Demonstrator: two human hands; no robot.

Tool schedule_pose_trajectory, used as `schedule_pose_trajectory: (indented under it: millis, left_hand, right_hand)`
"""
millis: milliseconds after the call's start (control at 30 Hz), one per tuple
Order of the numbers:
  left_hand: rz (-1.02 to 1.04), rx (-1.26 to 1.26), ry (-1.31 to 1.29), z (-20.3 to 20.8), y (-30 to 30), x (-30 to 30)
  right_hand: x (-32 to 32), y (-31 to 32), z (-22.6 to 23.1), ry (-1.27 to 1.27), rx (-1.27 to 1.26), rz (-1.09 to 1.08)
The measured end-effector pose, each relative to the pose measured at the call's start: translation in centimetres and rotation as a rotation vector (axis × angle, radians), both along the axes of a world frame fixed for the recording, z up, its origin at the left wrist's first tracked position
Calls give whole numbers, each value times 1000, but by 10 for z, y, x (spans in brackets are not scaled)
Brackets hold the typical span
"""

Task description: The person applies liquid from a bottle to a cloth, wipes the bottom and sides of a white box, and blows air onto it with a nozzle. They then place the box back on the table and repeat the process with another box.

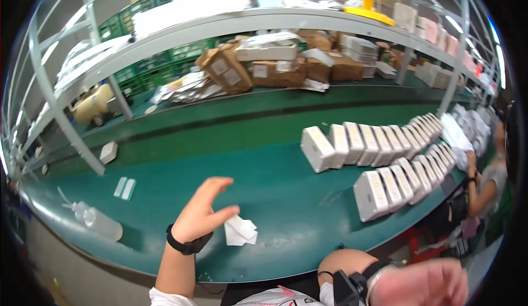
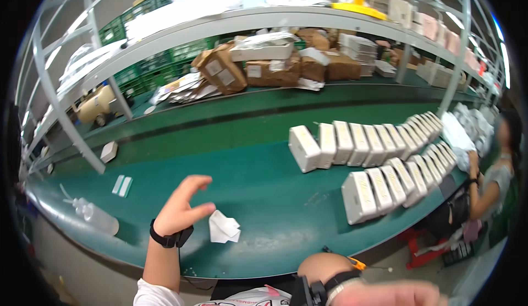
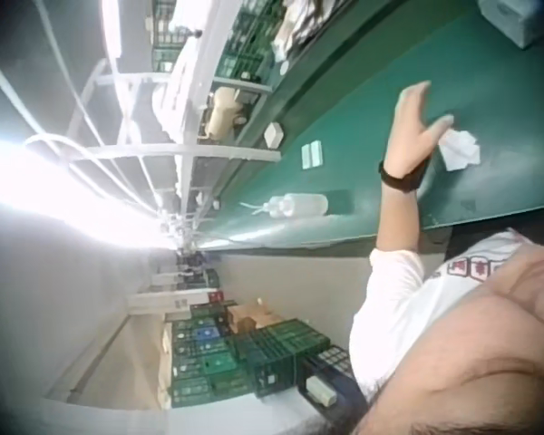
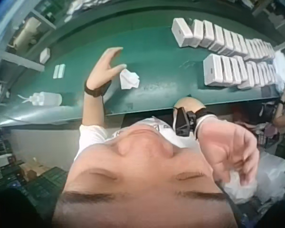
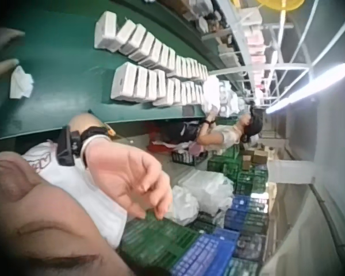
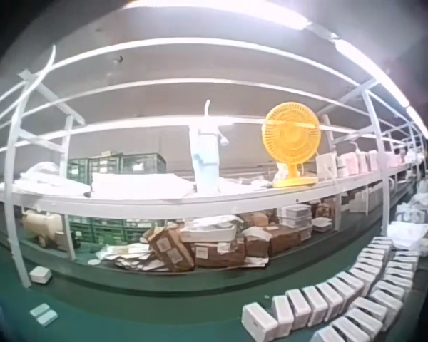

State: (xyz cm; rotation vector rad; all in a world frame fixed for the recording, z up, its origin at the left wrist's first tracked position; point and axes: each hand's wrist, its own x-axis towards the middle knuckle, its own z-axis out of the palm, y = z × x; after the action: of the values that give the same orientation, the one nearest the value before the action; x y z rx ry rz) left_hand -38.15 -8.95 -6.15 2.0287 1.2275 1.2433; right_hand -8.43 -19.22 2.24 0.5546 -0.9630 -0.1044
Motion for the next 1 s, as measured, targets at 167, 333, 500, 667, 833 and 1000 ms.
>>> schedule_pose_trajectory:
  millis: [167, 333, 500, 667, 833, 1000]
  left_hand:
    - [-338, -339, 485, -69, 20, -38]
    - [-314, -393, 403, -91, 35, -38]
    - [-245, -551, -407, -105, 38, -28]
    - [-129, -621, -772, -107, 41, -20]
    - [-68, -653, -832, -114, 39, -20]
    - [-199, -833, -703, -103, 38, -24]
  right_hand:
    - [-26, 42, 1, -18, -408, 332]
    - [-73, 139, -44, -671, -1014, 6]
    - [-109, 176, -147, -1150, -1550, 68]
    - [-115, 182, -204, -1159, -1664, 605]
    - [-118, 176, -203, -1092, -1614, 672]
    - [-113, 177, -193, -837, -1673, 753]
